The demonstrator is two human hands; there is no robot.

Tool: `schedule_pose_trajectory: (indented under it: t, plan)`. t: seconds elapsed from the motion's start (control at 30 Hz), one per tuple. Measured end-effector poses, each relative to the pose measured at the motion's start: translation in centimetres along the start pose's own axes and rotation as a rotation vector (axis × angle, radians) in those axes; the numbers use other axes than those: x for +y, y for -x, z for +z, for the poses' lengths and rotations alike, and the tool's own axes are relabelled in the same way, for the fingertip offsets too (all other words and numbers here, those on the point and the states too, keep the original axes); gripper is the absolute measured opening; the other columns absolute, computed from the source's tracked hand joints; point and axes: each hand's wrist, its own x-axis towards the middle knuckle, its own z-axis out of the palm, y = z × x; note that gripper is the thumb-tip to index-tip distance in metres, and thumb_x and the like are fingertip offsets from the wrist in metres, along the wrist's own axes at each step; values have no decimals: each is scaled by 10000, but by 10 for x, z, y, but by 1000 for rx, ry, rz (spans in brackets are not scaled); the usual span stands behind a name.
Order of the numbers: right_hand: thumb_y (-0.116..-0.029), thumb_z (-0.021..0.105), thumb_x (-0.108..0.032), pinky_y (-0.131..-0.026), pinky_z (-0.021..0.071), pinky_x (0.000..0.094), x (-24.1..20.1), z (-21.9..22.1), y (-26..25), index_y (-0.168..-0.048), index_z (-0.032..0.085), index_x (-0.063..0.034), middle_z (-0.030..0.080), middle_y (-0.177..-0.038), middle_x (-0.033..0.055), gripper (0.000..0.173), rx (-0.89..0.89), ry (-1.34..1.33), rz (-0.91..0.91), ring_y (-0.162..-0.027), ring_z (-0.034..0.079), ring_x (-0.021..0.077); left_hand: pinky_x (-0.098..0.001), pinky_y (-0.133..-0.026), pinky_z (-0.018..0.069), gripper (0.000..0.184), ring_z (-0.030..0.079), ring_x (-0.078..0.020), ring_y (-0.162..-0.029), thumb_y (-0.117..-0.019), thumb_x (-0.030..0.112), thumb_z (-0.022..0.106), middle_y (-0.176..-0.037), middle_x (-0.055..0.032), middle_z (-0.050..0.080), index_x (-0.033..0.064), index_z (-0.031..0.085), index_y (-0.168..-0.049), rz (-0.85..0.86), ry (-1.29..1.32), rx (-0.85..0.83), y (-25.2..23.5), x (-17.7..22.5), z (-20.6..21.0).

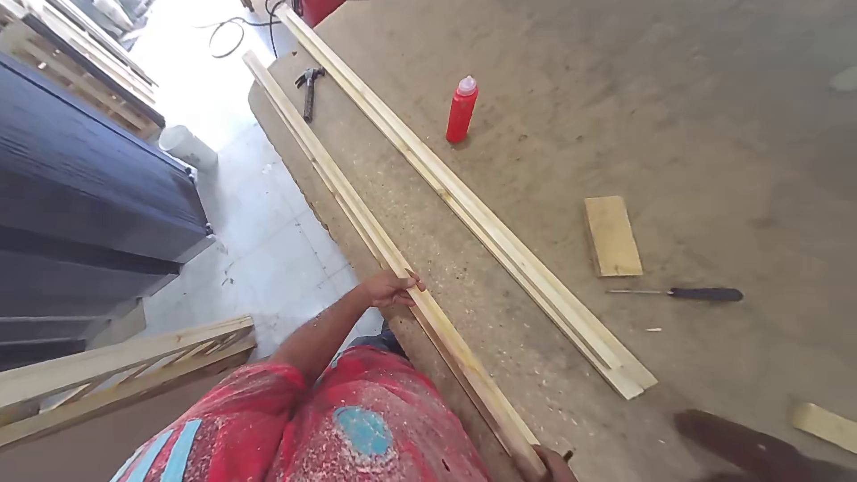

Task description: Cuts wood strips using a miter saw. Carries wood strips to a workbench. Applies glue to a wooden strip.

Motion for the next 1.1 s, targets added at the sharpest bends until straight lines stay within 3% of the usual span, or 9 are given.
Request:
schedule_pose_trajectory:
  t: [0.27,0.4,0.57,0.73,0.8,0.87,0.93,1.0,1.1]
  plan:
    - [-940,743,-330,-925,501,678,31,53,-4,-1166,707,5,678,-1139,289,406,318,98,-91,-1087,639,500,-403,-832,641,430,750,-271,-942,-1070,229,560,-1154,-195,708,-17,448,-1404,-55,-121,413,-2,6,-5]
    - [-972,683,-342,-1023,414,740,25,74,-16,-1196,716,-21,649,-1213,334,393,377,169,-34,-1207,556,579,-376,-725,643,593,764,-227,-795,-1103,503,370,-946,-140,765,-23,605,-1243,-260,-620,448,-2,12,-18]
    - [-973,644,-418,-1046,455,644,33,97,-21,-1205,714,-91,655,-1220,274,407,416,158,117,-1223,579,488,-444,-731,634,590,736,-223,-743,-1066,536,453,-902,-116,752,5,704,-1117,-336,-1176,469,-22,2,-18]
    - [-1006,580,-504,-849,554,540,-3,67,4,-1440,577,-99,699,-967,145,593,696,-132,66,-890,666,330,-428,-579,595,705,662,-200,-555,-1060,612,383,-687,-87,692,-13,688,-947,-295,-1278,502,-2,0,-11]
    - [-1093,388,-400,-578,535,377,-19,64,13,-1278,690,-53,659,-766,54,496,814,-507,-96,-616,590,150,-417,-601,607,604,683,-190,-591,-1091,499,403,-720,-77,710,-16,701,-984,-196,-1305,320,15,-3,23]
    - [-1086,412,-285,-701,569,333,-48,62,19,-1046,741,-6,729,-887,62,434,666,-755,-202,-744,652,93,-419,-763,645,421,753,-184,-831,-1101,343,425,-1030,-80,766,11,658,-1215,-62,-1331,-71,29,-14,72]
    - [-1060,500,-238,-729,570,334,-81,62,13,-1050,700,-16,692,-870,50,300,443,-743,-228,-756,646,97,-414,-955,608,450,716,-167,-1099,-1101,349,405,-1282,-77,706,53,600,-1377,56,-1376,-456,33,-35,122]
    - [-1030,575,-257,-664,533,310,-109,65,7,-1041,635,-49,635,-786,10,217,340,-806,-230,-686,603,84,-411,-987,576,450,703,-144,-1077,-1101,374,404,-1176,-67,732,60,672,-1281,139,-1411,-650,34,-49,160]
    - [-983,676,-218,-631,554,280,-120,57,16,-960,653,-42,667,-771,-2,179,483,-942,-252,-670,624,70,-361,-770,584,382,669,-113,-763,-1101,293,429,-836,-46,698,36,706,-1047,174,-1388,-688,29,-44,176]
